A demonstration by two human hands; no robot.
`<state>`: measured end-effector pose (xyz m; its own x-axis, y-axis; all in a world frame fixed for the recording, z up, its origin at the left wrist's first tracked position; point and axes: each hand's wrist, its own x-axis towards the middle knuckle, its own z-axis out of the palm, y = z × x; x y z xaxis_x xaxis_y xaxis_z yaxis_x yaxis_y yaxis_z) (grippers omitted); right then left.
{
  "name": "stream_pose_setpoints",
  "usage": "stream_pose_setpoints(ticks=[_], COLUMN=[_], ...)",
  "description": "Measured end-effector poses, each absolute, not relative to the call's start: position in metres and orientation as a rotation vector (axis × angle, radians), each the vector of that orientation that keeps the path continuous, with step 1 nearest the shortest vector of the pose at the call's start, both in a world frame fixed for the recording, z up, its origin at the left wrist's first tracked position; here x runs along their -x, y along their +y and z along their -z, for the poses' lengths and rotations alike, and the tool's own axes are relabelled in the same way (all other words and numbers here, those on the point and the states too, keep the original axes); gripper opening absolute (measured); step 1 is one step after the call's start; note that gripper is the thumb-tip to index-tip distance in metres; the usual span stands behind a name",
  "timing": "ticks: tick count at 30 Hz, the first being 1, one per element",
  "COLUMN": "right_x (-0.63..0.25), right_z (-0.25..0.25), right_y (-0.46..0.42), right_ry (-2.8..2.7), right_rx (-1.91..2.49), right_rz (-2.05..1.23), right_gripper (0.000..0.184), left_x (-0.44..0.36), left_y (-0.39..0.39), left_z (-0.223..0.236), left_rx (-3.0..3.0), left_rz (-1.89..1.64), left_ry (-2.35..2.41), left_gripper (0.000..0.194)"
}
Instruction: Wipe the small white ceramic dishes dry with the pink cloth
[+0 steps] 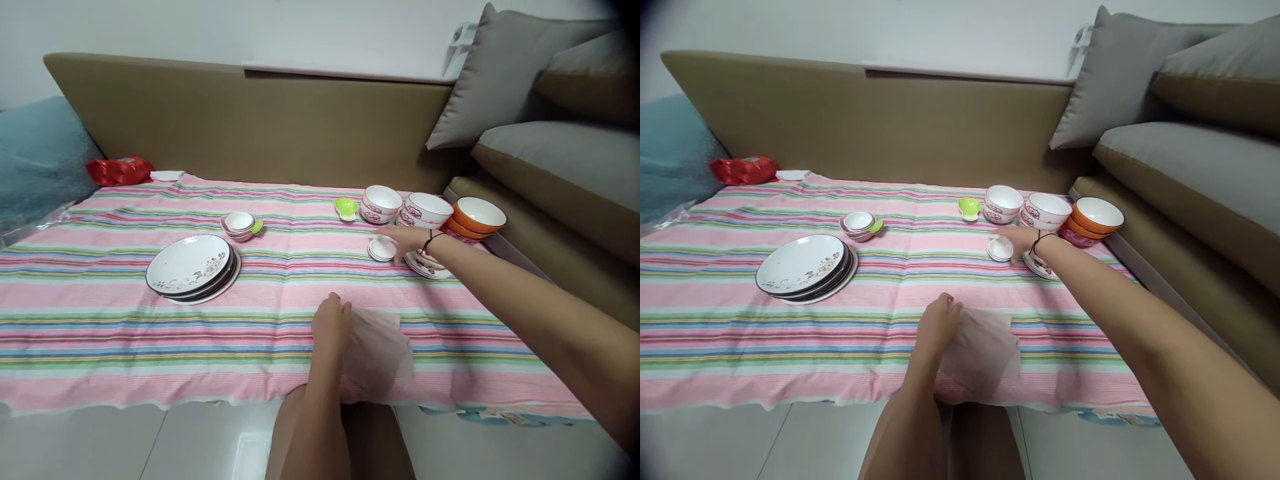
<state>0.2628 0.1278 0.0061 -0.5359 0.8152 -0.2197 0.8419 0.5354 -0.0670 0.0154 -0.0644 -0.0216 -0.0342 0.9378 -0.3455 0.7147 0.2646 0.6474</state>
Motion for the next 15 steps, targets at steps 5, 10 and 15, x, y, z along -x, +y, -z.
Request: stream_pose_setpoints(ticks=[5, 10, 15], right_x=[-0.259, -0.247, -0.229], right_z=[-0.003, -0.009, -0.026], right_y=[0.118, 0.084, 0.009], right_ry=[2.59, 2.685, 2.935], right_rx=[-1.493, -1.688, -1.662], right_rz=[0.221, 0.151, 0.292], right_gripper=[0.085, 0.074, 0.047], left_x=[-0.014, -0.01, -0.004], left_y=[-0.062, -0.059, -0.062], left_z=[0.025, 0.031, 0.032], left_rx=[-1.48, -1.441, -1.413], left_rz=[-0.434, -0.607, -0.901], left_ry=[1.787, 1.742, 1.573], left_gripper=[0.025, 0.028, 0.022])
